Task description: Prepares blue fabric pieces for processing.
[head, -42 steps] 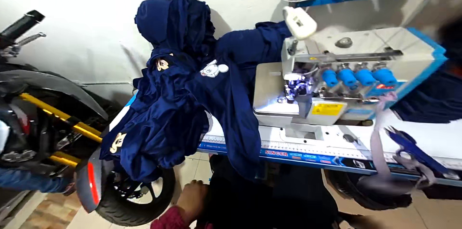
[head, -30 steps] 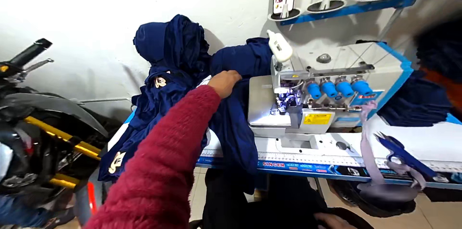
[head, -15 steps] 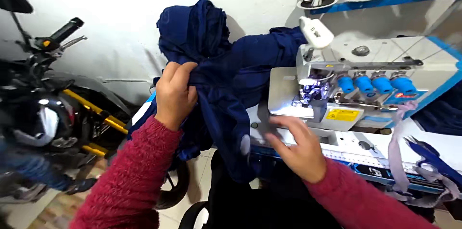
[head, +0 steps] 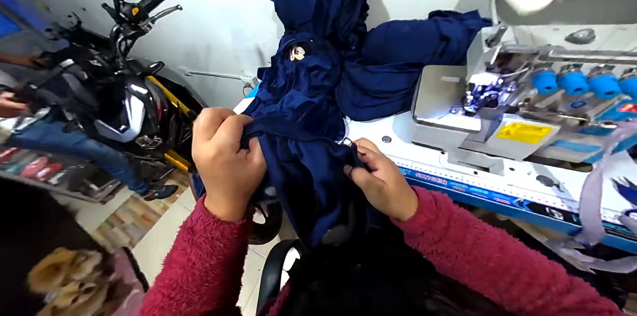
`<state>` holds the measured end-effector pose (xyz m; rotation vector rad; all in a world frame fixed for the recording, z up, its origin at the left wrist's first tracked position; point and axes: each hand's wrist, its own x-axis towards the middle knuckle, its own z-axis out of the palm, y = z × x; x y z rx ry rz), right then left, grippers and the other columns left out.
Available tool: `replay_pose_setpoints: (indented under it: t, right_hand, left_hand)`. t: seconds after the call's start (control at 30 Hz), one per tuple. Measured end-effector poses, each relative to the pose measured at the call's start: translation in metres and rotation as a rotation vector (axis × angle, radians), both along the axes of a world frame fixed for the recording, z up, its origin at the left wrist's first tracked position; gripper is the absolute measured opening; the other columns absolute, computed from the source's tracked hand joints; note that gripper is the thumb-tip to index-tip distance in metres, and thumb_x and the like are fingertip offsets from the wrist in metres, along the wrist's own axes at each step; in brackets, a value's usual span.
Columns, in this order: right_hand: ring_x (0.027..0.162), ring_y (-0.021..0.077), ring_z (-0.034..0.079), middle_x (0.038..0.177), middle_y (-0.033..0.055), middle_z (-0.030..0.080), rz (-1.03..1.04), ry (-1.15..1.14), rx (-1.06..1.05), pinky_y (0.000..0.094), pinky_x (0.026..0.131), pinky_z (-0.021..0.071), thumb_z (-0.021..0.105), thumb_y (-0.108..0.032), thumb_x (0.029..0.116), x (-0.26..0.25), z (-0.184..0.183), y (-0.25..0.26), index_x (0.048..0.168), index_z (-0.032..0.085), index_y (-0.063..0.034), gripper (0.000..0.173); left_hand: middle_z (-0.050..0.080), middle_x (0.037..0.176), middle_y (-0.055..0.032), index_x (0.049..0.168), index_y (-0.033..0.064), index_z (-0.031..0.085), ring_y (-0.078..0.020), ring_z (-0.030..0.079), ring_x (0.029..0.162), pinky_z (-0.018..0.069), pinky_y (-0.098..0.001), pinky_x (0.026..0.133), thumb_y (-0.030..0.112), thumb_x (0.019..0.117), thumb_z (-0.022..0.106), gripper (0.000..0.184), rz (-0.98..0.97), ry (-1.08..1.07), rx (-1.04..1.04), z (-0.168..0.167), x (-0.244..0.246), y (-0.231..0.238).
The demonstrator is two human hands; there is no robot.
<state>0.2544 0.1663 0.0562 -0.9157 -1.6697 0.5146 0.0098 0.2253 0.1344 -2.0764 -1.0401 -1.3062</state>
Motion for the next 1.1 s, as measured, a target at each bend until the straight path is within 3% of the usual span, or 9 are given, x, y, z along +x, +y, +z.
replay_pose_setpoints:
  t: [0.17,0.33,0.53,0.67,0.77,0.83,0.93,1.0,1.1]
  right_hand:
    - [0.096,0.0029,0.069,0.111,0.0018,0.073,0.031,0.083,-0.208,0.0252,0.084,0.0580,0.056,-0.016,0.0999,0.005,0.004,-0.013,0.120,0.069,-0.0062,0.026]
    - [0.104,0.0086,0.066,0.115,0.0031,0.069,0.212,-0.002,-0.159,0.0269,0.089,0.0571,0.071,-0.020,0.0849,0.013,0.002,-0.004,0.143,0.050,-0.0051,0.063]
    - [0.086,0.0115,0.070,0.093,0.0024,0.072,0.050,-0.331,0.054,0.0313,0.077,0.0602,0.069,-0.021,0.0929,0.022,-0.026,0.011,0.097,0.076,-0.0096,0.014]
    - [0.085,0.0061,0.066,0.090,-0.0016,0.070,-0.051,-0.276,-0.027,0.0265,0.077,0.0574,0.071,-0.022,0.0911,0.080,-0.025,0.003,0.095,0.077,-0.0113,0.013]
    - [0.079,0.0013,0.063,0.084,-0.0053,0.068,-0.093,-0.312,-0.013,0.0207,0.071,0.0538,0.071,-0.025,0.0877,0.103,-0.029,-0.012,0.091,0.079,-0.0136,0.014]
    - [0.080,0.0011,0.063,0.085,-0.0044,0.069,-0.122,-0.319,-0.027,0.0198,0.072,0.0540,0.071,-0.026,0.0884,0.108,-0.034,-0.023,0.091,0.079,-0.0127,0.016]
    - [0.082,0.0021,0.063,0.087,-0.0027,0.070,-0.215,-0.283,-0.095,0.0221,0.073,0.0532,0.071,-0.028,0.0887,0.117,-0.037,-0.036,0.093,0.079,-0.0115,0.019]
    - [0.084,0.0029,0.064,0.090,-0.0014,0.071,-0.276,-0.247,-0.146,0.0247,0.075,0.0544,0.071,-0.028,0.0883,0.126,-0.040,-0.042,0.095,0.078,-0.0105,0.020]
    - [0.085,0.0062,0.065,0.090,-0.0019,0.071,-0.320,-0.254,-0.224,0.0322,0.076,0.0546,0.071,-0.029,0.0878,0.134,-0.050,-0.051,0.095,0.078,-0.0118,0.021]
  left_hand:
    - [0.071,0.096,-0.0205,0.091,-0.0029,0.072,-0.0297,0.070,0.090,0.0560,-0.0400,0.077,0.005,0.0915,0.053,0.021,0.025,0.004,-0.111,-0.015,-0.003,-0.034]
    - [0.071,0.090,-0.0148,0.083,0.0006,0.071,-0.0258,0.070,0.083,0.0565,-0.0416,0.067,0.008,0.0885,0.055,0.019,0.011,0.046,-0.230,-0.027,0.013,-0.044]
    - [0.068,0.090,-0.0098,0.095,0.0026,0.071,-0.0206,0.068,0.076,0.0584,-0.0380,0.061,0.007,0.0876,0.061,0.013,-0.245,0.212,-0.456,-0.045,0.038,-0.030]
    - [0.072,0.083,-0.0068,0.094,0.0063,0.073,-0.0205,0.070,0.078,0.0591,-0.0461,0.072,0.014,0.0836,0.080,0.014,-0.474,0.489,-1.024,-0.064,-0.001,-0.010]
    - [0.073,0.091,-0.0084,0.090,0.0053,0.076,-0.0252,0.069,0.095,0.0554,-0.0485,0.088,0.003,0.0793,0.078,0.011,-0.569,0.557,-1.117,-0.107,-0.027,-0.003]
    - [0.073,0.098,-0.0120,0.096,0.0018,0.075,-0.0276,0.069,0.099,0.0556,-0.0509,0.091,-0.002,0.0797,0.076,0.016,-0.518,0.457,-1.139,-0.124,-0.036,-0.005]
    - [0.073,0.087,-0.0005,0.095,0.0047,0.075,-0.0051,0.067,0.077,0.0566,-0.0271,0.071,0.006,0.0858,0.070,0.010,-0.498,-0.080,-1.191,-0.130,-0.041,-0.017]
    - [0.074,0.086,0.0030,0.094,0.0090,0.075,-0.0016,0.067,0.074,0.0572,-0.0213,0.067,0.005,0.0863,0.069,0.010,-0.624,-0.476,-1.191,-0.125,-0.035,-0.028]
    - [0.074,0.091,0.0042,0.095,0.0156,0.077,-0.0037,0.068,0.081,0.0582,-0.0232,0.073,0.018,0.0889,0.074,0.008,-0.843,-0.692,-1.122,-0.105,-0.016,-0.043]
